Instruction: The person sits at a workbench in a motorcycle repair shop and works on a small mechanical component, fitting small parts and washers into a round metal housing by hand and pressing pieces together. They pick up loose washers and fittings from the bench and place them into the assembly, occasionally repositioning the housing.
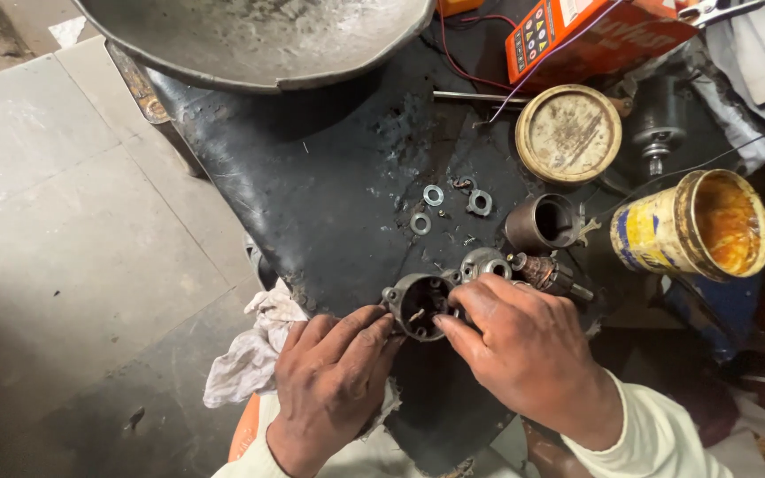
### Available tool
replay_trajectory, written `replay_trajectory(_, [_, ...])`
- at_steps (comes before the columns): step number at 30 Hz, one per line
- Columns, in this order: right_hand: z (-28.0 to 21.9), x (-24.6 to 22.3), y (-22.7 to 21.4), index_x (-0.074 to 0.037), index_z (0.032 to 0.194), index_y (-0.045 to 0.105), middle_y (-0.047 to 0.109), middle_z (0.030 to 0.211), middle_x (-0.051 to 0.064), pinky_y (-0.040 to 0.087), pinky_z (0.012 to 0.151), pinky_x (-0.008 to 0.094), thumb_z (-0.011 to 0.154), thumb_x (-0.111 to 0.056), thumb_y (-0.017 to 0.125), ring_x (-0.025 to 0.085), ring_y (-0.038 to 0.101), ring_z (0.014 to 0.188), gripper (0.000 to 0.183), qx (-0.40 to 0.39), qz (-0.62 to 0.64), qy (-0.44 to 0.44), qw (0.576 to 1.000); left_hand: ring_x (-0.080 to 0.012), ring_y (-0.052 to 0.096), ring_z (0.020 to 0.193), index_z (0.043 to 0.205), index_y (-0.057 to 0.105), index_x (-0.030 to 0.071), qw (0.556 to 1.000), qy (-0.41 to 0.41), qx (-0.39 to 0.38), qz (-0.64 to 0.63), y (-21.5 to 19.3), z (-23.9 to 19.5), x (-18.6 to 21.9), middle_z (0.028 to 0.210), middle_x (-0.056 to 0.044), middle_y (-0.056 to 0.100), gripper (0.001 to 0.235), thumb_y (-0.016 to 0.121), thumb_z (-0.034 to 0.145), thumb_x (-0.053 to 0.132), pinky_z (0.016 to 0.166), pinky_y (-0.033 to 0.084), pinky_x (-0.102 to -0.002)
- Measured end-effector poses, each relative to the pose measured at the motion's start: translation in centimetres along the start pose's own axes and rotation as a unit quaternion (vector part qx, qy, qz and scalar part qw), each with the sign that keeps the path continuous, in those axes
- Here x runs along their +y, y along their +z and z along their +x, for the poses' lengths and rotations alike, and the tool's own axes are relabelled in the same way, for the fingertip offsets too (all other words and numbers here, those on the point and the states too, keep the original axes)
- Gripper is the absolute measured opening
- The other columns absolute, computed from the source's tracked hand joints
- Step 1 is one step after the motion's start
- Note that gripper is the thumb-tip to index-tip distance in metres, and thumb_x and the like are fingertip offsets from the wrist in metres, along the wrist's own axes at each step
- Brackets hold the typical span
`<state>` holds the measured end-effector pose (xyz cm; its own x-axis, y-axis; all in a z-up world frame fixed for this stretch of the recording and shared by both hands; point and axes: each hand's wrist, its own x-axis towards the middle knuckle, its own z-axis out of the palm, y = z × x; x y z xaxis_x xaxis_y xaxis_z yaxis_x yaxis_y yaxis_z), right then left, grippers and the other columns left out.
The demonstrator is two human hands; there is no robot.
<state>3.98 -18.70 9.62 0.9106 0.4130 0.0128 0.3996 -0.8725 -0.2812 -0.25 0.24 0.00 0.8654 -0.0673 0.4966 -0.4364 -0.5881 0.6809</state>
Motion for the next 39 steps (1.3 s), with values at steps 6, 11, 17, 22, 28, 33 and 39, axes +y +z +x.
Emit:
replay_trajectory(6, [0.0, -0.7, 1.8, -0.003, 0.083, 0.069, 0.071, 0.072, 0.011, 0.053, 0.057, 0.037, 0.082, -0.010, 0.076, 0.027, 0.071, 0.063, 0.010, 0.065, 0.039, 0.065, 0.995, -0.0204, 0.062, 0.078, 0.107, 0.074, 0.007, 1.000, 0.015, 0.010, -0.013, -0.1, -0.4, -0.3, 0.109, -0.005, 0.074, 0.028, 0.081, 0.080, 0.013, 0.068, 0.045, -0.033])
replay_trajectory(11, [-0.1, -1.0, 2.5, -0.001, 0.081, 0.070, 0.072, 0.063, 0.011, 0.053, 0.049, 0.032, 0.079, -0.008, 0.076, 0.018, 0.072, 0.052, 0.009, 0.081, 0.135, 0.182, 0.971, -0.0214, 0.061, 0.077, 0.106, 0.073, 0.006, 0.999, 0.024, 0.017, -0.021, -0.3, -0.5, -0.5, 0.110, -0.006, 0.073, 0.027, 0.079, 0.080, 0.013, 0.068, 0.044, -0.034])
replay_trajectory(17, [-0.2, -2.2, 2.5, 0.000, 0.081, 0.071, 0.070, 0.063, 0.009, 0.050, 0.048, 0.029, 0.083, -0.008, 0.077, 0.013, 0.068, 0.052, 0.010, 0.099, 0.090, 0.152, 0.979, -0.0224, 0.060, 0.079, 0.107, 0.072, 0.004, 0.999, 0.037, 0.020, -0.020, -0.3, -1.0, -0.7, 0.112, -0.007, 0.072, 0.027, 0.077, 0.083, 0.014, 0.069, 0.044, -0.035])
replay_trajectory(22, [-0.6, -2.1, 3.1, 0.002, 0.079, 0.070, 0.067, 0.059, 0.006, 0.047, 0.046, 0.026, 0.082, -0.005, 0.076, 0.008, 0.061, 0.049, 0.010, 0.130, 0.117, 0.172, 0.969, -0.0233, 0.059, 0.079, 0.107, 0.071, 0.004, 0.999, 0.032, 0.016, -0.029, -0.3, -1.2, -0.8, 0.112, -0.007, 0.071, 0.027, 0.077, 0.083, 0.014, 0.069, 0.044, -0.036])
replay_trajectory(28, [-2.2, 0.0, 3.2, 0.002, 0.085, 0.070, 0.067, 0.064, 0.003, 0.044, 0.048, 0.022, 0.086, -0.004, 0.073, 0.004, 0.056, 0.055, 0.007, 0.218, 0.153, 0.182, 0.947, -0.0240, 0.060, 0.081, 0.109, 0.070, 0.002, 0.999, 0.043, 0.012, -0.026, -0.3, -1.5, -1.0, 0.113, -0.009, 0.070, 0.029, 0.075, 0.082, 0.010, 0.071, 0.044, -0.037])
replay_trajectory(33, [-4.4, 4.7, 2.6, 0.004, 0.100, 0.067, 0.071, 0.084, 0.008, 0.056, 0.062, 0.025, 0.096, -0.001, 0.066, 0.010, 0.068, 0.071, 0.006, 0.197, 0.459, 0.179, 0.847, -0.0245, 0.059, 0.080, 0.110, 0.070, 0.002, 0.999, 0.023, 0.006, -0.046, -0.8, -1.2, -0.6, 0.114, -0.007, 0.071, 0.031, 0.076, 0.081, 0.009, 0.071, 0.045, -0.037])
replay_trajectory(39, [-5.2, 7.5, 3.6, 0.006, 0.115, 0.066, 0.072, 0.092, 0.018, 0.060, 0.064, 0.037, 0.094, -0.005, 0.077, 0.024, 0.072, 0.075, 0.026, 0.136, 0.724, 0.142, 0.661, -0.0241, 0.062, 0.080, 0.109, 0.071, 0.006, 0.999, 0.014, 0.017, -0.034, -0.5, -0.8, 0.0, 0.110, -0.004, 0.073, 0.030, 0.078, 0.081, 0.011, 0.071, 0.046, -0.037])
